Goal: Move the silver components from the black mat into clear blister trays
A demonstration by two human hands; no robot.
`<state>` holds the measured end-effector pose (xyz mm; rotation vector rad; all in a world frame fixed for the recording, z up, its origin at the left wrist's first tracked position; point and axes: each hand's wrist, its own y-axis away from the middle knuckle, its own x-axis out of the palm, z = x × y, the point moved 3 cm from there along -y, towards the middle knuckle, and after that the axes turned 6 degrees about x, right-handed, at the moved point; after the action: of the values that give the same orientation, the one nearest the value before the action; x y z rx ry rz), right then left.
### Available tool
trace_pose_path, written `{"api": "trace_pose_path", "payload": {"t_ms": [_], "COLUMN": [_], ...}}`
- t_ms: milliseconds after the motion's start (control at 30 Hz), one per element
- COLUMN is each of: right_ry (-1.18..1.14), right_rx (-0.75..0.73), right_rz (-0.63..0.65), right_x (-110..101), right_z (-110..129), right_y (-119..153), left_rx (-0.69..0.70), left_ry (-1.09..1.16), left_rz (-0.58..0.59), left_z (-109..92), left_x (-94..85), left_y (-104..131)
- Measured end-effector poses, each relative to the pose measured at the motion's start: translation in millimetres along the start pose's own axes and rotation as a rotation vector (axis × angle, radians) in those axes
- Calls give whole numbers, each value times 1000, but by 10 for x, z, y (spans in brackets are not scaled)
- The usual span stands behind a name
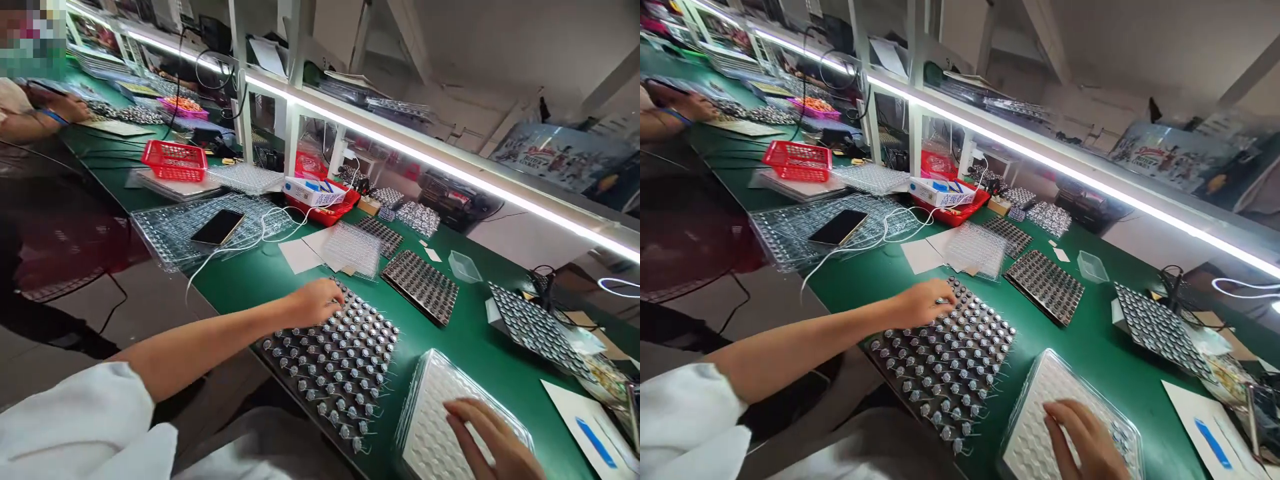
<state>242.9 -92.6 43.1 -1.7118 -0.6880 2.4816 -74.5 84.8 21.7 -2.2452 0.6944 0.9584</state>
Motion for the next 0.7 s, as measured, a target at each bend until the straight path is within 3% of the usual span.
{"api": "trace_pose_path", "payload": {"t_ms": [67,133,233,333,467,700], "right_ry": [-12,-40,-51,-34,-12,26], "right_rx": [6,36,57,103,167,153], "right_rz": [111,237,332,427,493,418], "right_x": [200,497,1017,1476,1767,1838], "right_z": [275,530,813,924,916,931], "right_y": [-450,-887,-1439,-1793,-1969,-1910], "left_rx": [-72,-118,-147,-155,-160,-215], "left_ry": [-28,-3,61,125,240,333], "left_rz": [-48,-14,39,3,-40,-93], "left_z": [411,685,867,931,1016,1091], "left_x": [-131,-134,-39,45,127,218], "left_y": [83,123,134,119,119,133]}}
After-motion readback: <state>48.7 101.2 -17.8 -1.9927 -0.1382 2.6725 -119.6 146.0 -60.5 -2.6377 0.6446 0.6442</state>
